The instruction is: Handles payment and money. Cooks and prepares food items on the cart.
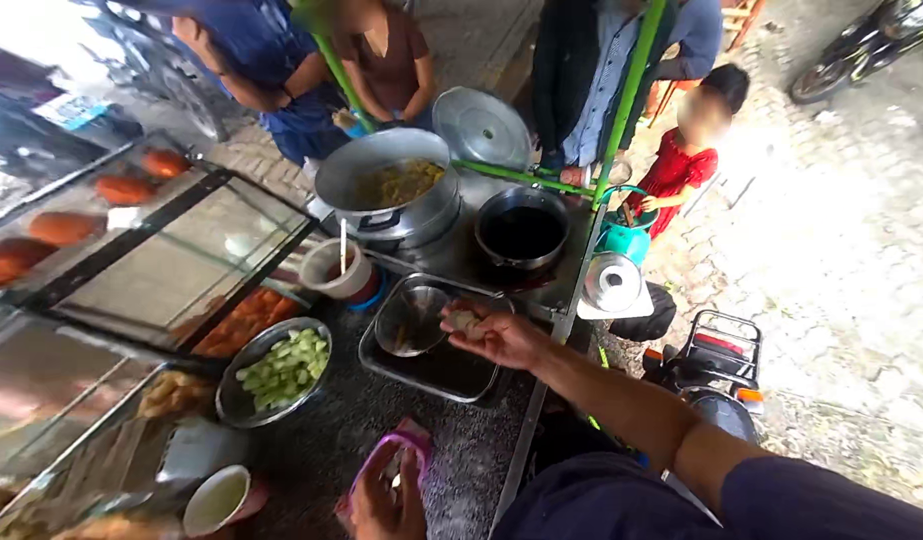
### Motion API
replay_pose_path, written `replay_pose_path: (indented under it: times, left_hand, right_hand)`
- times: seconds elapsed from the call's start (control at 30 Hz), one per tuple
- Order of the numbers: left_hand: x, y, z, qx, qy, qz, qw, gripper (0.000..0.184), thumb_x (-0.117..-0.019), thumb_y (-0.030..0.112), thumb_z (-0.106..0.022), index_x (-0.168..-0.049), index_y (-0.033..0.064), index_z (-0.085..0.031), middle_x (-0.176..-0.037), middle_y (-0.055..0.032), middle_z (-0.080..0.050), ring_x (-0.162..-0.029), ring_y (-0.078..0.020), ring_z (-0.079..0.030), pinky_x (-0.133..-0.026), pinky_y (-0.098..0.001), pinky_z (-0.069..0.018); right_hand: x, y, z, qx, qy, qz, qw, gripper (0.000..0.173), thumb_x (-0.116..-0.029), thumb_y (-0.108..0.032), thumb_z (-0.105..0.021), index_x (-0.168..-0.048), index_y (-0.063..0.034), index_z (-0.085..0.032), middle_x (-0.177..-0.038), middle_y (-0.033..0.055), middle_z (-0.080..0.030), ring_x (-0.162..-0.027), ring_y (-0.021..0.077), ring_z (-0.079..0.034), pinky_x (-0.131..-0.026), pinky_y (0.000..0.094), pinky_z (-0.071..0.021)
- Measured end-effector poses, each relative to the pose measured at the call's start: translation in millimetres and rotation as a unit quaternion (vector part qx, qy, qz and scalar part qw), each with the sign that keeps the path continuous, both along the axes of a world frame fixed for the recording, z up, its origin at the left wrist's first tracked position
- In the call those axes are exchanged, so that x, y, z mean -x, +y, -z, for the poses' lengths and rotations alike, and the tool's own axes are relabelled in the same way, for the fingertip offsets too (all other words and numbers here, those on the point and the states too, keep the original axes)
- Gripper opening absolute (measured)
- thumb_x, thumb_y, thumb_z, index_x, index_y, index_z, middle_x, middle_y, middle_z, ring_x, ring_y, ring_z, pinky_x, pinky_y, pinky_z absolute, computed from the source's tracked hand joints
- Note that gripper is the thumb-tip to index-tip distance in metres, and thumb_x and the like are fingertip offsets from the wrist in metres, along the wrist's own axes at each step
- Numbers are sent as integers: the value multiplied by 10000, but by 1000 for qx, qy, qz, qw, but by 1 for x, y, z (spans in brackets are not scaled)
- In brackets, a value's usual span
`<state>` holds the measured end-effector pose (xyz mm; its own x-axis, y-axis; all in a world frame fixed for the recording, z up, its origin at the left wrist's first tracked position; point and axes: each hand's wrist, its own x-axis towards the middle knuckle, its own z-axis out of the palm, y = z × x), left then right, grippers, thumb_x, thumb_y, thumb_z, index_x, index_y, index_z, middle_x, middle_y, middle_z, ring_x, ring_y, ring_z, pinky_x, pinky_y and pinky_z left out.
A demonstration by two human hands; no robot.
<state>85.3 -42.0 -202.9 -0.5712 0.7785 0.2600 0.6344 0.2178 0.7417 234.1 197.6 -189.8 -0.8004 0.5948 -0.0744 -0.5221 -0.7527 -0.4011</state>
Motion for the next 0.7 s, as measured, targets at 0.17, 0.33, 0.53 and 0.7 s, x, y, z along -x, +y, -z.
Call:
replay_pose_path:
  times: [0.17, 0.33, 0.53, 0.7]
  left_hand:
    - [-1, -1, -4, 10, 25, -9, 1000, 478, -1012, 240, -622, -1288, -145, -556, -1199, -320, -643, -1140, -372, -638, -1022, -517, -485]
    - [-4, -3, -3, -15, 41, -16, 999, 459, -998, 231, -639, -1266, -135, -571, -1160, -299, -658, -1085, -329, -660, -997, -491, -503]
    - [-1, -24, -1, -30, 29, -47, 998, 417, -986, 202, -645, -1224, -136, -593, -1131, -307, -663, -1059, -362, -651, -964, -493, -508]
    - [9, -52, 10, -40, -6, -63, 997, 436, -992, 191, -630, -1243, -161, -570, -1152, -322, -654, -1084, -342, -658, -970, -446, -524]
  right_hand:
    - [30, -25, 0, 22, -23, -71, 997, 473, -1036, 40, -256, -1485, 2, -396, -1427, 175, -544, -1213, 238, -624, -1029, 356, -521]
    - [56, -60, 3, 68, -33, -136, 988, 496, -1011, 84, -280, -1491, 23, -389, -1404, 202, -542, -1171, 241, -638, -1016, 349, -526]
    - [73, -94, 9, 37, -109, -202, 972, 466, -1018, 90, -281, -1461, 46, -419, -1328, 197, -593, -1089, 213, -669, -979, 334, -545]
    - [83, -116, 16, 30, -145, -230, 962, 428, -1013, 93, -291, -1399, 34, -467, -1253, 174, -628, -1043, 203, -678, -953, 339, -557]
